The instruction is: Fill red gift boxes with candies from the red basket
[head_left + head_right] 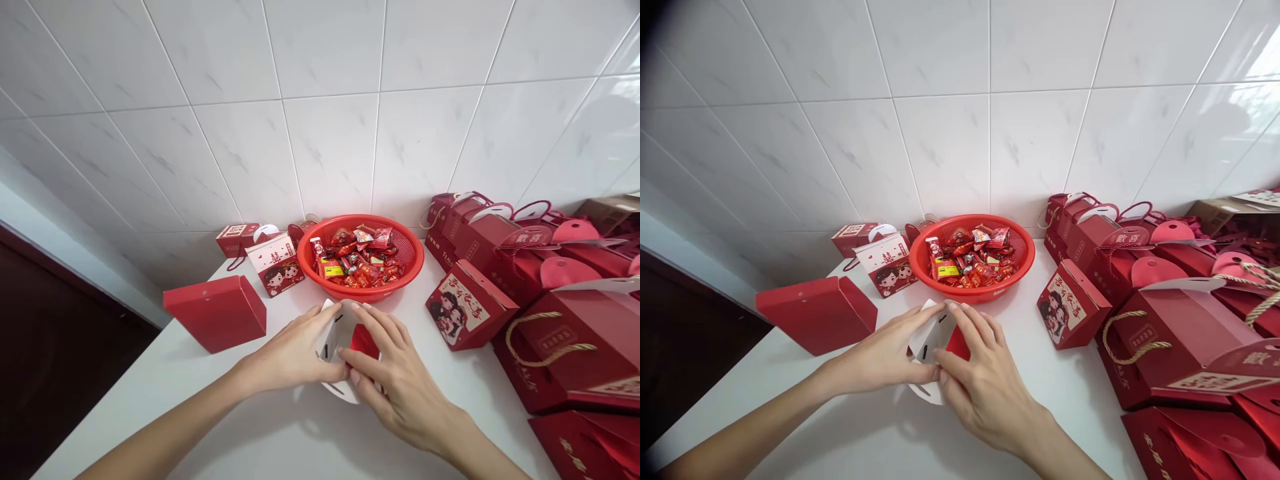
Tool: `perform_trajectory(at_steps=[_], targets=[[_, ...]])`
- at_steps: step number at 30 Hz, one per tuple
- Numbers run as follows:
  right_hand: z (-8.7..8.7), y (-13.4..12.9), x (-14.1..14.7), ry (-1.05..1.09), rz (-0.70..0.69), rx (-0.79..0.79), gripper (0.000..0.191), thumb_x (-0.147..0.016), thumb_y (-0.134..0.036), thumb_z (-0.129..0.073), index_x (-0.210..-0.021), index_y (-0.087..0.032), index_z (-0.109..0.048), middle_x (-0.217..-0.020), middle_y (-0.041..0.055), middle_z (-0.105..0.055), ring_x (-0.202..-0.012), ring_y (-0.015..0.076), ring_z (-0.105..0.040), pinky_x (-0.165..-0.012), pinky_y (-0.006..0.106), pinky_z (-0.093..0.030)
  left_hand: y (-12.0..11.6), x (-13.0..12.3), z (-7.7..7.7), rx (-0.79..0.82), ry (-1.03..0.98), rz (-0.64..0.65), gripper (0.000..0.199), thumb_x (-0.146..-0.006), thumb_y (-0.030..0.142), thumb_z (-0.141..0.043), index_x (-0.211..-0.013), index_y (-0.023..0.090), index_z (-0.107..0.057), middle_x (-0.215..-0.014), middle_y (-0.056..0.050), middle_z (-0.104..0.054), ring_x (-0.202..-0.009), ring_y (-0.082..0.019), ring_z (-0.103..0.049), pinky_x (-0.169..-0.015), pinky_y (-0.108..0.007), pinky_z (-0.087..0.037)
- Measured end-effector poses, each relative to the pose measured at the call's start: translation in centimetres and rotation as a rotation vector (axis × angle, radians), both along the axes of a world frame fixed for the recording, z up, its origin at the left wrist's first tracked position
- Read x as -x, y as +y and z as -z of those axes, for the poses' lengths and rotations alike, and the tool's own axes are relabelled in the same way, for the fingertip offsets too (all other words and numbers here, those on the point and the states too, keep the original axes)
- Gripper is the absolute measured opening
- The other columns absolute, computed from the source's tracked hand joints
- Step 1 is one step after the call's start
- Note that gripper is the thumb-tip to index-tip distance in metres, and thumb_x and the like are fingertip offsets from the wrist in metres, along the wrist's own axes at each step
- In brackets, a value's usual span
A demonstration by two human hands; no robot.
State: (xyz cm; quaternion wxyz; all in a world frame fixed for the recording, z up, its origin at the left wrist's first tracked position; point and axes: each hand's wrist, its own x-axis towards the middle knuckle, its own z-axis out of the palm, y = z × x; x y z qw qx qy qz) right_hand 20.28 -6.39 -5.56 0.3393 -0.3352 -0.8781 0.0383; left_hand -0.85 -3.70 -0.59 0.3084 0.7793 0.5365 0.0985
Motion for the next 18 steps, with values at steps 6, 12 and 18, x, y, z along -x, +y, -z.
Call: perform_trajectory(at_steps=[6,12,18], targets=[[0.1,-0.2,0.8,-0.077,0.051,0.023,0.019,-0.097,-0.029,-0.051,-0.097,-0.018,-0.067,-0.155,0.0181,-0.041,-0.148,0.0336,-0.030,-0.113,0.055,-0.036,-0.7,-0.1,0.0,-0.023,0.109,-0.029,0.088,-0.072,0.054,-0.071,-0.152,0.034,-0.038,-0.130,-0.009,-0.058,-0.111,-0.036,-0.063,-0.081,-0.036,-0.053],[0.0,0.3,-2.3,0.025,0.228,0.012,0.016,-0.094,-0.033,-0.056,-0.097,-0.020,-0.064,-0.144,0.0164,-0.053,-0.138,0.0335,-0.046,-0.104,0.055,-0.046,-0.9,0.0,-0.1,-0.036,0.131,-0.017,0.084,-0.075,0.067,-0.065,-0.149,0.036,-0.040,-0.115,-0.007,-0.057,-0.096,-0.030,-0.065,-0.075,-0.034,-0.052],[1.0,1.0,-5.3,-0.110,0.184,0.368,0.052,-0.094,-0.036,-0.055,-0.145,-0.031,-0.050,-0.155,0.0129,-0.043,-0.140,0.0353,-0.045,-0.103,0.058,-0.048,-0.8,0.1,0.6,-0.132,0.178,-0.002,0.094,-0.073,0.075,-0.064,-0.153,0.035,-0.035,-0.144,-0.013,-0.041,-0.120,-0.039,-0.056,-0.088,-0.041,-0.051]])
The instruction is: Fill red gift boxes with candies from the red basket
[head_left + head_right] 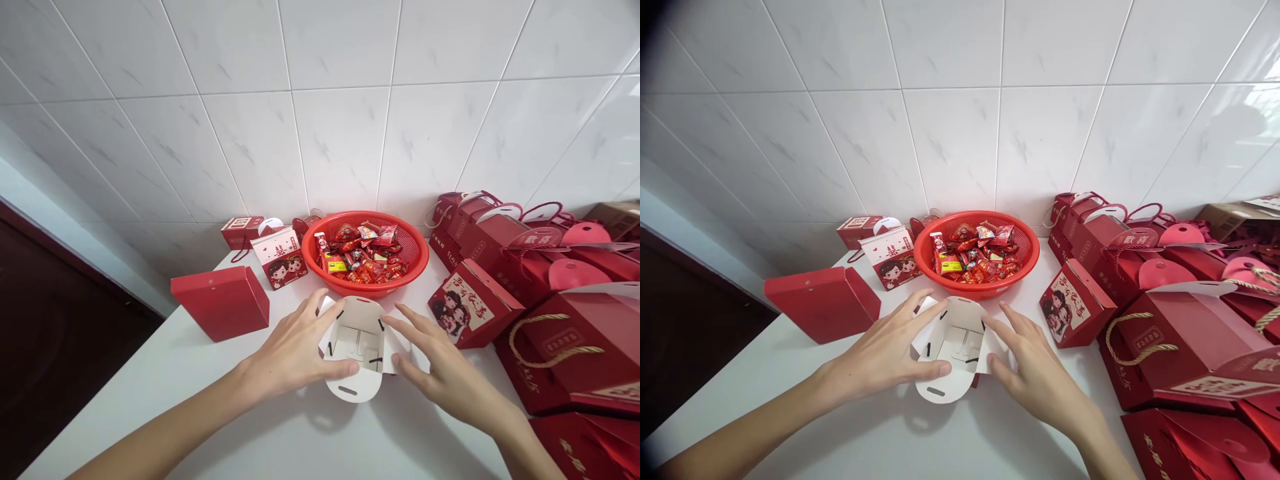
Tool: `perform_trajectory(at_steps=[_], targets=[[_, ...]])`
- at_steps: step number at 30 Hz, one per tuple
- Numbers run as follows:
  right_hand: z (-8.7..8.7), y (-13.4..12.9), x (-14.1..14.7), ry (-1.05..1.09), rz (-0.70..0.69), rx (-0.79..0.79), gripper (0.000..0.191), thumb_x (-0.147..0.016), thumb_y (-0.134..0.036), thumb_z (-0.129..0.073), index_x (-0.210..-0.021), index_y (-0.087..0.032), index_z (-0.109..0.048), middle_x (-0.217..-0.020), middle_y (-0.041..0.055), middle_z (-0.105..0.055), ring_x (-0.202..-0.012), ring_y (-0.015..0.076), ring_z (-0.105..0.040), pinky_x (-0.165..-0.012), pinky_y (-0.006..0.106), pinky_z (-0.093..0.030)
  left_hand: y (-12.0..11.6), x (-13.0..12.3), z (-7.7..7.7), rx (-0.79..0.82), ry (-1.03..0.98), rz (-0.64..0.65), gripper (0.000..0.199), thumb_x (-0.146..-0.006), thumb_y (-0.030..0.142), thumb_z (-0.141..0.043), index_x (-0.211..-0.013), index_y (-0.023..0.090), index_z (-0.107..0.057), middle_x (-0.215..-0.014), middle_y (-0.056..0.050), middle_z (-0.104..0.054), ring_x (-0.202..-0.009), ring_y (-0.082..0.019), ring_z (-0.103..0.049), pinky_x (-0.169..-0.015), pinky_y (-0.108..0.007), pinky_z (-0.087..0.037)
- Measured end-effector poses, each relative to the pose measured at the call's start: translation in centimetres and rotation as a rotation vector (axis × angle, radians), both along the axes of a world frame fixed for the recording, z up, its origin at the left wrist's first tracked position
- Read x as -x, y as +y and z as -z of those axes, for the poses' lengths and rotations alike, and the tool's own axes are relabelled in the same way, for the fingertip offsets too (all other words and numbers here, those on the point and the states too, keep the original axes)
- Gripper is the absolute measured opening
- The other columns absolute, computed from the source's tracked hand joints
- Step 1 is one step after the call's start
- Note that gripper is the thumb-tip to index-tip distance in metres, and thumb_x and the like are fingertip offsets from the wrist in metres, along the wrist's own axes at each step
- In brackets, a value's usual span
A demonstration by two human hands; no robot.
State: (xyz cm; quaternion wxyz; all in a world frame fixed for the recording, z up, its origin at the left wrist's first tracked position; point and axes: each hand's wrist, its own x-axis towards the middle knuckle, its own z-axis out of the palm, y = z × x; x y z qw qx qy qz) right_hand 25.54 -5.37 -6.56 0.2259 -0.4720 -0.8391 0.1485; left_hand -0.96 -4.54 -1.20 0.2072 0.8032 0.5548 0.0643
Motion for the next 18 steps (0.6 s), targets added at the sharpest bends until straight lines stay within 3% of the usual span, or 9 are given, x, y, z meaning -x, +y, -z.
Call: perform_trajectory(at_steps=[2,4,8,14,18], targets=[[0.3,0.3,-0.2,0.026,-0.037,0.090,0.062,-0.096,-0.037,-0.053,-0.155,-0.034,-0.035,-0.158,0.0105,-0.038,-0.144,0.0329,-0.040,-0.107,0.056,-0.046,0.2,0.0,0.1,-0.042,0.007,0.012,0.095,-0.071,0.075,-0.065,-0.152,0.034,-0.036,-0.145,-0.013,-0.040,-0.124,-0.040,-0.052,-0.091,-0.041,-0.050],[0.5,0.6,-0.1,0.090,-0.086,0.131,0.069,-0.096,-0.034,-0.053,-0.159,-0.034,-0.023,-0.160,0.0074,-0.035,-0.146,0.0291,-0.038,-0.111,0.051,-0.043,0.3,0.1,0.0,-0.019,-0.010,0.027,0.089,-0.071,0.075,-0.066,-0.146,0.034,-0.044,-0.130,-0.010,-0.051,-0.113,-0.036,-0.058,-0.083,-0.036,-0.050],[0.5,1.1,0.1,0.173,-0.152,0.194,0.077,-0.094,-0.029,-0.054,-0.161,-0.029,-0.017,-0.161,0.0074,-0.032,-0.145,0.0269,-0.039,-0.114,0.047,-0.041,0.4,0.3,-0.4,0.062,-0.053,0.038,0.079,-0.071,0.075,-0.066,-0.136,0.034,-0.052,-0.108,-0.004,-0.057,-0.097,-0.028,-0.061,-0.072,-0.029,-0.047],[-0.5,-0.1,0.5,0.148,-0.098,0.251,0.075,-0.092,-0.038,-0.057,-0.159,-0.022,-0.027,-0.146,0.0133,-0.054,-0.128,0.0305,-0.058,-0.101,0.044,-0.051,0.9,0.9,-0.8,0.146,-0.090,0.124,0.092,-0.071,0.071,-0.071,-0.150,0.037,-0.037,-0.119,-0.006,-0.061,-0.109,-0.033,-0.061,-0.083,-0.032,-0.049],[-0.9,-0.7,0.8,0.128,-0.011,0.307,0.075,-0.092,-0.047,-0.058,-0.156,-0.018,-0.034,-0.139,0.0148,-0.061,-0.119,0.0321,-0.064,-0.095,0.043,-0.054,2.9,1.7,0.3,0.156,-0.114,0.174,0.103,-0.068,0.070,-0.075,-0.154,0.031,-0.034,-0.148,-0.011,-0.050,-0.132,-0.039,-0.048,-0.102,-0.040,-0.045]])
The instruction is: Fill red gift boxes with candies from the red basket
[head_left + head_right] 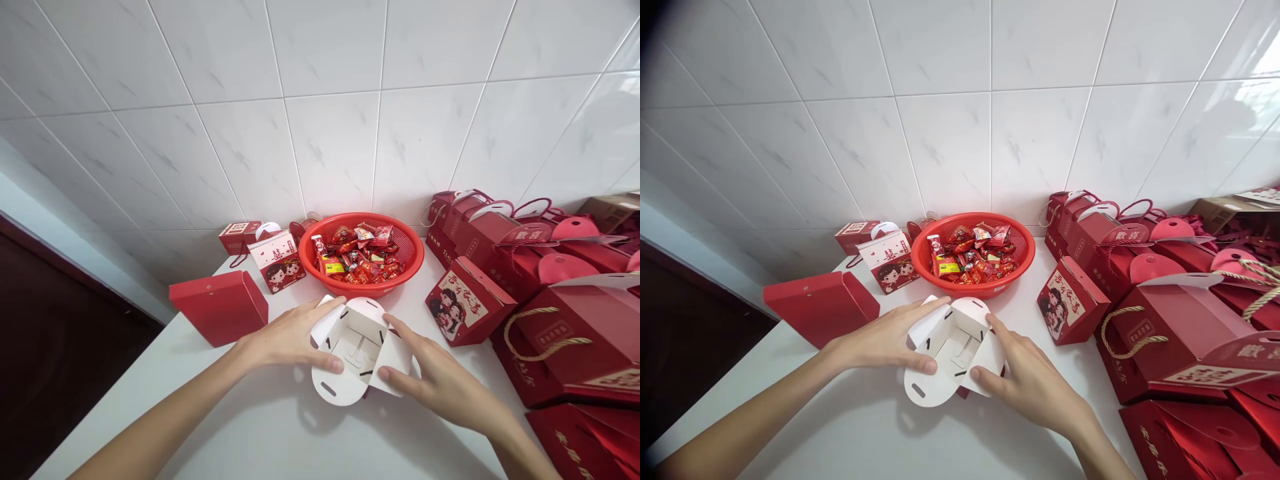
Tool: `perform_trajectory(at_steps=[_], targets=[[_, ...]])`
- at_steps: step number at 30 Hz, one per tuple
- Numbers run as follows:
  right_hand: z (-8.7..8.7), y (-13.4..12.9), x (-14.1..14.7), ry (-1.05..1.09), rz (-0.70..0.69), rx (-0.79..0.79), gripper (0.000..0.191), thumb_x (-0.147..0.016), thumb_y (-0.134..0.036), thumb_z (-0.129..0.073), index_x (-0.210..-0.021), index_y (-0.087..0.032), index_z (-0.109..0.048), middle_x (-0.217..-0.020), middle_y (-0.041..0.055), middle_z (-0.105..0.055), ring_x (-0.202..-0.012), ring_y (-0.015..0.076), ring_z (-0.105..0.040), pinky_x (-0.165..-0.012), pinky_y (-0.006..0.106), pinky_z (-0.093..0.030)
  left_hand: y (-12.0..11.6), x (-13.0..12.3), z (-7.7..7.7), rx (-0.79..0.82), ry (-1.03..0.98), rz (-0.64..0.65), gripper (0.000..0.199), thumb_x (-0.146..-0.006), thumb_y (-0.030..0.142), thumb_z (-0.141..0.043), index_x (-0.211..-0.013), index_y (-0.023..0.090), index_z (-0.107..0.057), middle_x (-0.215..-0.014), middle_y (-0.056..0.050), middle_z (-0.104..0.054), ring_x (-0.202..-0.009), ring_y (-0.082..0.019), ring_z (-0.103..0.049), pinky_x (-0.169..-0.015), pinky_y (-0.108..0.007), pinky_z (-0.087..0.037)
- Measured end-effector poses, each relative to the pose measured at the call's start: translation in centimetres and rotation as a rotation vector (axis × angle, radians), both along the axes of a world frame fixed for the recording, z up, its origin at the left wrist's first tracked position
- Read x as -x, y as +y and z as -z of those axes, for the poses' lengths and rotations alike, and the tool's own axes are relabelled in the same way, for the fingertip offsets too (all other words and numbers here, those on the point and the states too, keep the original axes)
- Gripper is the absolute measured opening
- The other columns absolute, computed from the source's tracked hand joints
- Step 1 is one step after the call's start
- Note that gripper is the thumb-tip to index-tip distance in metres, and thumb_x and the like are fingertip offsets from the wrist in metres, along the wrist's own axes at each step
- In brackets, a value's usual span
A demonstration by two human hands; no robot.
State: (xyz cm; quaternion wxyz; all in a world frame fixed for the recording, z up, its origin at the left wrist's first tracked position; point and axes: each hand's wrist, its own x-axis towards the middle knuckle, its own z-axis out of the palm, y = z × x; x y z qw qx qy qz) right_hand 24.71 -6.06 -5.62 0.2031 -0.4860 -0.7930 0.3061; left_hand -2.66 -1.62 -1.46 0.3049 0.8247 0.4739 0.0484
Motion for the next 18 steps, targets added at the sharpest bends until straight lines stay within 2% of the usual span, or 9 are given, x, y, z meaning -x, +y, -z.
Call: perform_trajectory(at_steps=[3,8,12,15,18], targets=[[0.1,0.1,0.1,-0.006,0.059,-0.025,0.077,-0.091,-0.050,-0.058,-0.156,-0.017,-0.033,-0.139,0.0160,-0.060,-0.119,0.0330,-0.063,-0.093,0.043,-0.054,1.8,0.3,0.9,-0.020,-0.012,0.014,0.109,-0.066,0.068,-0.078,-0.157,0.030,-0.031,-0.158,-0.011,-0.039,-0.141,-0.039,-0.040,-0.111,-0.044,-0.037],[0.3,0.4,0.1,-0.026,0.080,-0.063,0.077,-0.092,-0.051,-0.056,-0.157,-0.018,-0.032,-0.141,0.0156,-0.059,-0.123,0.0334,-0.062,-0.091,0.043,-0.055,3.6,0.8,2.2,-0.021,-0.105,0.101,0.100,-0.066,0.064,-0.080,-0.152,0.033,-0.040,-0.153,-0.007,-0.048,-0.137,-0.036,-0.046,-0.113,-0.044,-0.036],[-0.1,0.3,0.1,-0.006,0.060,-0.104,0.074,-0.093,-0.052,-0.056,-0.156,-0.021,-0.034,-0.143,0.0146,-0.056,-0.121,0.0328,-0.063,-0.091,0.043,-0.055,4.3,1.5,3.2,0.070,-0.206,0.126,0.096,-0.068,0.065,-0.077,-0.151,0.031,-0.042,-0.157,-0.007,-0.042,-0.143,-0.034,-0.040,-0.116,-0.045,-0.032],[-0.3,0.2,0.0,-0.025,0.070,-0.121,0.070,-0.093,-0.053,-0.056,-0.153,-0.020,-0.040,-0.142,0.0152,-0.058,-0.121,0.0334,-0.062,-0.094,0.045,-0.054,4.5,1.6,2.6,0.047,-0.193,0.131,0.095,-0.068,0.065,-0.077,-0.151,0.033,-0.043,-0.158,-0.006,-0.041,-0.143,-0.033,-0.039,-0.116,-0.044,-0.032],[-0.5,0.3,-0.3,-0.007,0.082,-0.182,0.062,-0.094,-0.053,-0.056,-0.146,-0.020,-0.050,-0.139,0.0150,-0.060,-0.121,0.0325,-0.062,-0.097,0.047,-0.053,4.2,1.2,0.6,-0.070,-0.070,0.111,0.083,-0.073,0.063,-0.075,-0.146,0.032,-0.049,-0.152,-0.006,-0.049,-0.139,-0.032,-0.044,-0.114,-0.041,-0.034]])
